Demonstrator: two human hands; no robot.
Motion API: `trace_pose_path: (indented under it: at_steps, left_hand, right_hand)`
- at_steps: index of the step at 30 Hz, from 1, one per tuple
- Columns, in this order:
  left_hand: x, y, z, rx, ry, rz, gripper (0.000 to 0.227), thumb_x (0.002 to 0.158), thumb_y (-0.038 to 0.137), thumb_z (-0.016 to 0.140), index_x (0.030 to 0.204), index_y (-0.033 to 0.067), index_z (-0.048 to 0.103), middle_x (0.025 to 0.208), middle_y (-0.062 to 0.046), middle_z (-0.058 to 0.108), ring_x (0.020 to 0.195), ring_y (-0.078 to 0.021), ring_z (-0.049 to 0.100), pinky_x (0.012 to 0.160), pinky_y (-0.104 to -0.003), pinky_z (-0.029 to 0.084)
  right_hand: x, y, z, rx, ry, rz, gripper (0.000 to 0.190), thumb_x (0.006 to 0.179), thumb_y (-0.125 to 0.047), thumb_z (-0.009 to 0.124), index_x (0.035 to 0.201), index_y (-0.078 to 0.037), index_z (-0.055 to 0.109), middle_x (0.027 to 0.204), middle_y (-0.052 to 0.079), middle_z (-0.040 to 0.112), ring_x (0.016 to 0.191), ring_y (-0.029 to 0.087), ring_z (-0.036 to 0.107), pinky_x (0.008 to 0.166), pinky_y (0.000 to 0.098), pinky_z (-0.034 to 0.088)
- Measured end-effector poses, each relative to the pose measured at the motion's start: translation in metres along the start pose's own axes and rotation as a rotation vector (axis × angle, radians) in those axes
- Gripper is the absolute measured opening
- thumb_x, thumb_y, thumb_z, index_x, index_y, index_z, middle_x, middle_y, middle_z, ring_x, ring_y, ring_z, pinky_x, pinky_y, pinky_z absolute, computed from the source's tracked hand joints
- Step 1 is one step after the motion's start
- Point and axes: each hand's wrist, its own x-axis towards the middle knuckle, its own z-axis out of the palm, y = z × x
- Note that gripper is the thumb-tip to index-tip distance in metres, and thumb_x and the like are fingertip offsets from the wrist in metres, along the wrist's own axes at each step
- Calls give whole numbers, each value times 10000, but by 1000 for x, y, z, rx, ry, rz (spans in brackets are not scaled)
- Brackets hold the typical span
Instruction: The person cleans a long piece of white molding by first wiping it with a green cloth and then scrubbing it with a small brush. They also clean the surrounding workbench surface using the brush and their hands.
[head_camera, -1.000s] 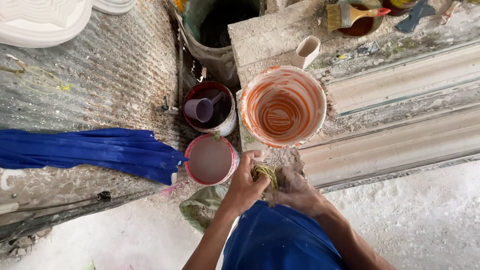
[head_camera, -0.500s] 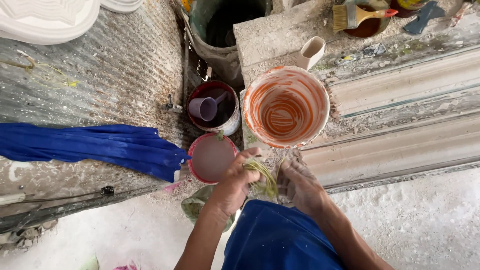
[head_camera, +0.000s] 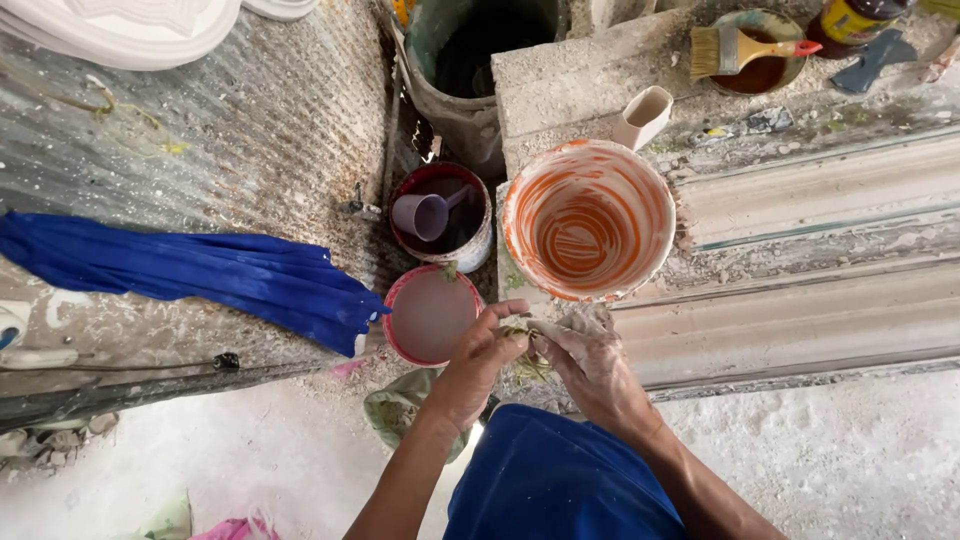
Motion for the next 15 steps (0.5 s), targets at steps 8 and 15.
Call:
trace_pose_path:
  at_steps: [8,15]
  left_hand:
    - [-14,16,5,184,64,5,734,859,249,794,1499,104,464,1036,-58,638,974,-127,652,863,-276,590]
    - [-23,4,-7,401,-137,213,857,888,118,751,1616,108,298,1226,-21,594,1072,-103,583,914,-301,535]
  right_hand:
    - [7,18,-2,-201,-65,-63,343,952,-146,673,1290,-118,726,898,128,684,863,253,649,805,435,526]
    - [22,60,6,-91,-632,-36,961,949,-387,707,1642,-66,124,1603,246,326,1441,378,355,1116,635,264]
